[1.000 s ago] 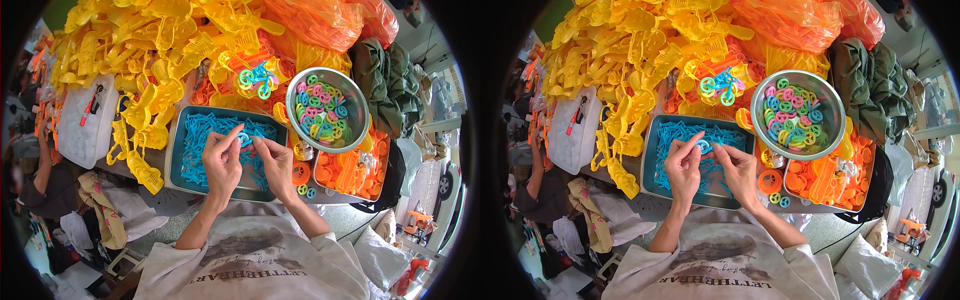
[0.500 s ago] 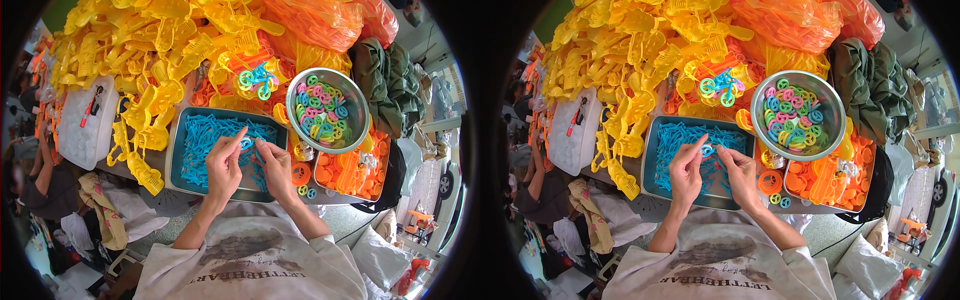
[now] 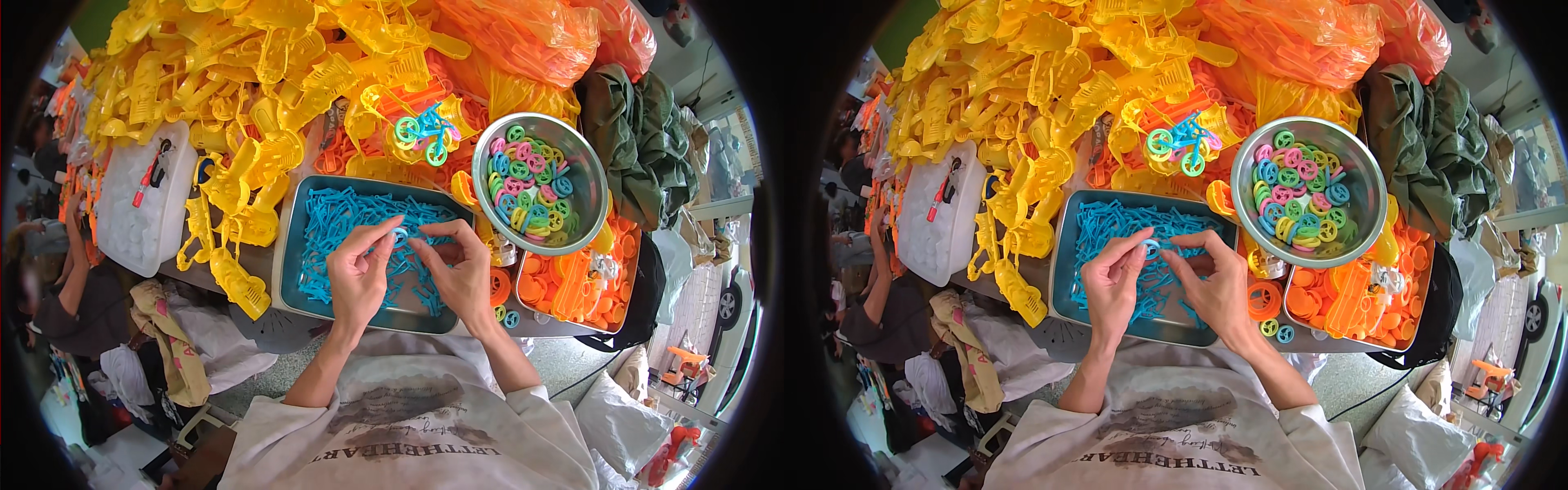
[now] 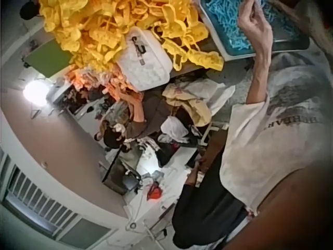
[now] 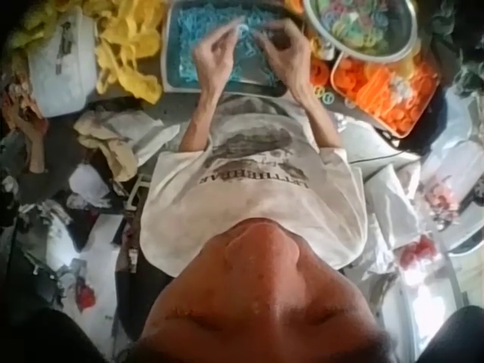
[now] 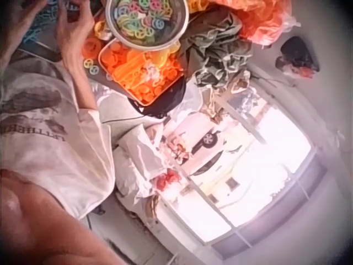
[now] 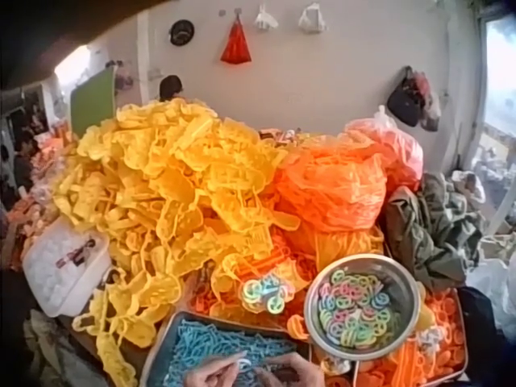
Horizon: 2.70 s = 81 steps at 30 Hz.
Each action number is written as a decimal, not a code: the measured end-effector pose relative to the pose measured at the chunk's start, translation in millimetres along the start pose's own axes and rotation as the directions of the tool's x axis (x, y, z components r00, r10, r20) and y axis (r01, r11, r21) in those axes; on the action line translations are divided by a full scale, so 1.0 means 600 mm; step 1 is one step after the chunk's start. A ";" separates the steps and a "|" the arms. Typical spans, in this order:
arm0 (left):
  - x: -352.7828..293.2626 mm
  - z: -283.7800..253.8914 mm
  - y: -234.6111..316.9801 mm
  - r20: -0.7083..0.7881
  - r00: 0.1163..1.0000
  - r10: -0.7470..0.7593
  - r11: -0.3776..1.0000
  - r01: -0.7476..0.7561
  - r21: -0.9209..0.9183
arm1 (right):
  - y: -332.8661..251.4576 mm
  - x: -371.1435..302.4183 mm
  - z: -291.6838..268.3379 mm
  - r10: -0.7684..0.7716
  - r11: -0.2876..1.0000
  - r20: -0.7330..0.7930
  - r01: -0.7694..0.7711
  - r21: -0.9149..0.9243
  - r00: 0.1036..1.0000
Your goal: Assembling small colored plastic rings onto blue plastic strips and placing them in a bowl.
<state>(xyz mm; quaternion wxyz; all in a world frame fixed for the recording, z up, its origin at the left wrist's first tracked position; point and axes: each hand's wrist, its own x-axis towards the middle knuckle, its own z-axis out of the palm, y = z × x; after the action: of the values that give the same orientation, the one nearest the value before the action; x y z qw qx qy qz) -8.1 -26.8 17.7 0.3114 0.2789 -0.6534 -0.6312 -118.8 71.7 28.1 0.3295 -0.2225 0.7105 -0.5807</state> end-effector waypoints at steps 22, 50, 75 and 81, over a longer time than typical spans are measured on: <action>0.001 0.011 -0.015 -0.029 0.999 -0.046 0.997 0.044 -0.069 | 0.030 0.021 0.004 -0.462 0.831 0.000 0.433 -0.351 0.887; -0.011 0.020 -0.019 -0.183 0.982 0.038 0.998 -0.046 -0.041 | 0.027 0.049 0.001 0.020 1.000 0.131 -0.021 0.007 0.991; -0.020 0.021 -0.006 -0.211 0.969 -0.131 0.981 0.097 -0.168 | 0.028 0.042 0.016 0.000 0.999 0.079 0.004 -0.054 0.997; -0.018 0.031 -0.018 -0.241 0.956 -0.169 0.955 0.098 -0.281 | 0.029 0.033 0.024 -0.007 0.997 -0.025 0.005 -0.081 1.000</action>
<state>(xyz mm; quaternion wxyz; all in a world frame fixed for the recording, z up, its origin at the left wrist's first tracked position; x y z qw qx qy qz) -15.4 -6.8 5.9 0.3859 0.3597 -0.4951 -0.6903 -120.8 51.8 5.7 0.3095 -0.2302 0.7370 -0.5551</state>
